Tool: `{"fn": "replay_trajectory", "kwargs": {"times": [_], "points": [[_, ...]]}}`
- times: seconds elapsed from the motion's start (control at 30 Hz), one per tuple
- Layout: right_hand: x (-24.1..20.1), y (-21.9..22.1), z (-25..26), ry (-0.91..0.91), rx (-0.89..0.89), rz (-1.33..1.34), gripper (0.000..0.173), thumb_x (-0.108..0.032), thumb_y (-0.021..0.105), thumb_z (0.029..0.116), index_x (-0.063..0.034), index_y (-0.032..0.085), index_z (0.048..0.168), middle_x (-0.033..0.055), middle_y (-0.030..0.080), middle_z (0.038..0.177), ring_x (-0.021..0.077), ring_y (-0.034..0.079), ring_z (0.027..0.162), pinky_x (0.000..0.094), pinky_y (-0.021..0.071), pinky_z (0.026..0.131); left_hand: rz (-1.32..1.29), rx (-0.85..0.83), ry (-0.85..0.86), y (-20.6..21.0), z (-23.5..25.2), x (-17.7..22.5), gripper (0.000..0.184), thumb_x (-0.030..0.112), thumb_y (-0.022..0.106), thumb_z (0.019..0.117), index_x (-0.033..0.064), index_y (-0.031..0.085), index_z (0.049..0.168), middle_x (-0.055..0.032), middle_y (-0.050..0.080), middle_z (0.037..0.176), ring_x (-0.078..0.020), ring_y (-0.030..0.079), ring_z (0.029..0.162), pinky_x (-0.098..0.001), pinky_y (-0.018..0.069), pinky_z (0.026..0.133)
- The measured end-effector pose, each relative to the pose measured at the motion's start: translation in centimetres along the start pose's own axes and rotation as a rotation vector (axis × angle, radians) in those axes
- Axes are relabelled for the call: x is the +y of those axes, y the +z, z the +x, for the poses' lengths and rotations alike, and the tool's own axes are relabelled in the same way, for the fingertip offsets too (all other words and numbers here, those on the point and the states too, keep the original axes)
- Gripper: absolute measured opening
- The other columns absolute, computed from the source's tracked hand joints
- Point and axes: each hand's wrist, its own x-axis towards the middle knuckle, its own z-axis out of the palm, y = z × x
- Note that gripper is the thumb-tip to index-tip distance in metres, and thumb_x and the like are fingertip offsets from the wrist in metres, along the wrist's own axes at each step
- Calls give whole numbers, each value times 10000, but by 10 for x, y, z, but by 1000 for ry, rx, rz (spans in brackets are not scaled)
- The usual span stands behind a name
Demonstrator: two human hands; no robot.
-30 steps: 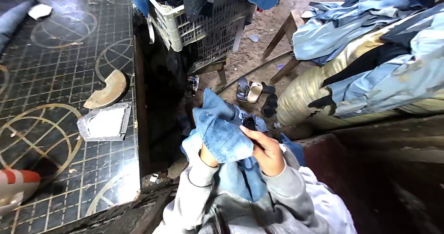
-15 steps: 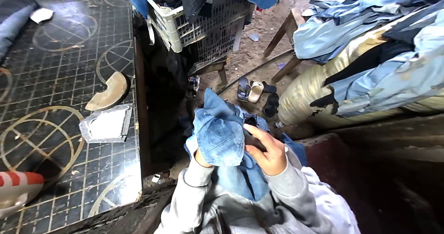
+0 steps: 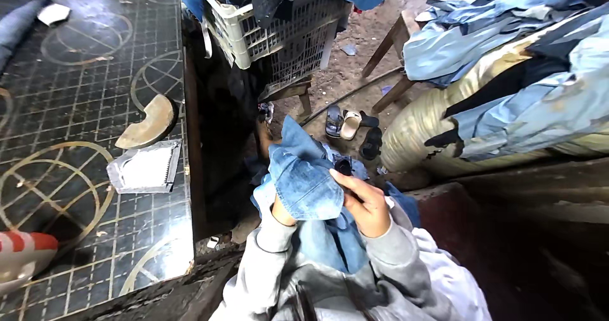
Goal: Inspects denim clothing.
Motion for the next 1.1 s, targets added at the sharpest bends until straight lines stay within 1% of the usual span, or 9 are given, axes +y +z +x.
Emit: {"fn": "replay_trajectory", "kwargs": {"times": [0.1, 0.23, 0.37, 0.47, 0.63, 0.8, 1.0, 1.07, 1.1], "points": [[-1, 1, 1, 89, 0, 170, 369, -231, 582, 1035, 38, 676, 1270, 16, 727, 1228, -36, 652, 1096, 182, 526, 986, -52, -15, 323, 1, 11, -29, 421, 139, 794, 804, -111, 600, 1082, 52, 722, 938, 114, 624, 936, -112, 493, 863], [-6, 3, 3, 216, 19, 301, 318, -174, 562, 1028, 8, 666, 1268, -105, 720, 1094, -148, 550, 733, 68, 465, 620, 49, 51, 371, 5, 10, -26, 478, 67, 802, 753, -150, 567, 1108, 49, 728, 992, 129, 625, 985, -104, 495, 929], [-3, 3, 2, 74, 10, 106, 348, -197, 606, 1024, 50, 680, 1259, 58, 738, 1186, -5, 671, 1072, 190, 541, 971, 4, -13, 334, -1, 7, -27, 403, 60, 777, 793, -96, 579, 1109, 96, 725, 989, 136, 621, 984, -103, 494, 927], [-6, 3, 1, -12, -1, -166, 381, -312, 604, 1022, -26, 719, 1247, 122, 744, 1025, 51, 694, 936, 185, 557, 877, -88, -102, 294, -10, 2, -32, 222, 49, 728, 858, -7, 653, 1060, 120, 732, 971, 111, 638, 975, -125, 509, 908], [-11, 0, 3, -83, 0, -393, 392, -385, 564, 1033, -106, 736, 1249, 127, 703, 881, 96, 660, 764, 186, 545, 720, -63, -78, 243, -9, -1, -25, 210, 16, 718, 840, -95, 664, 1010, 33, 734, 920, 71, 647, 923, -132, 506, 879], [-8, -1, 4, -55, -12, -383, 368, -353, 590, 1020, -100, 746, 1236, 128, 719, 903, 105, 676, 777, 197, 556, 733, -5, -1, 325, -4, -2, -29, 313, 28, 765, 800, -53, 639, 1075, 104, 736, 977, 120, 638, 971, -119, 509, 910], [-11, 0, 7, -69, -8, -382, 380, -372, 576, 1028, -103, 739, 1243, 124, 710, 889, 97, 666, 773, 194, 548, 713, -46, -106, 267, -15, -1, -26, 159, 39, 745, 828, 51, 701, 980, 137, 746, 920, 118, 650, 933, -112, 519, 870], [-12, 0, 6, -65, -6, -383, 381, -374, 583, 1023, -100, 742, 1235, 123, 707, 885, 92, 662, 768, 188, 544, 711, 27, -99, 267, -15, -1, -19, 146, 49, 740, 831, -6, 704, 961, 73, 754, 896, 113, 649, 906, -92, 504, 856], [-12, 0, 6, -62, -6, -385, 379, -369, 591, 1018, -98, 742, 1235, 123, 710, 889, 92, 664, 774, 185, 543, 718, 108, -80, 245, -14, -3, -12, 210, 22, 724, 823, -132, 681, 957, -39, 737, 872, 79, 631, 870, -90, 475, 838]]}}
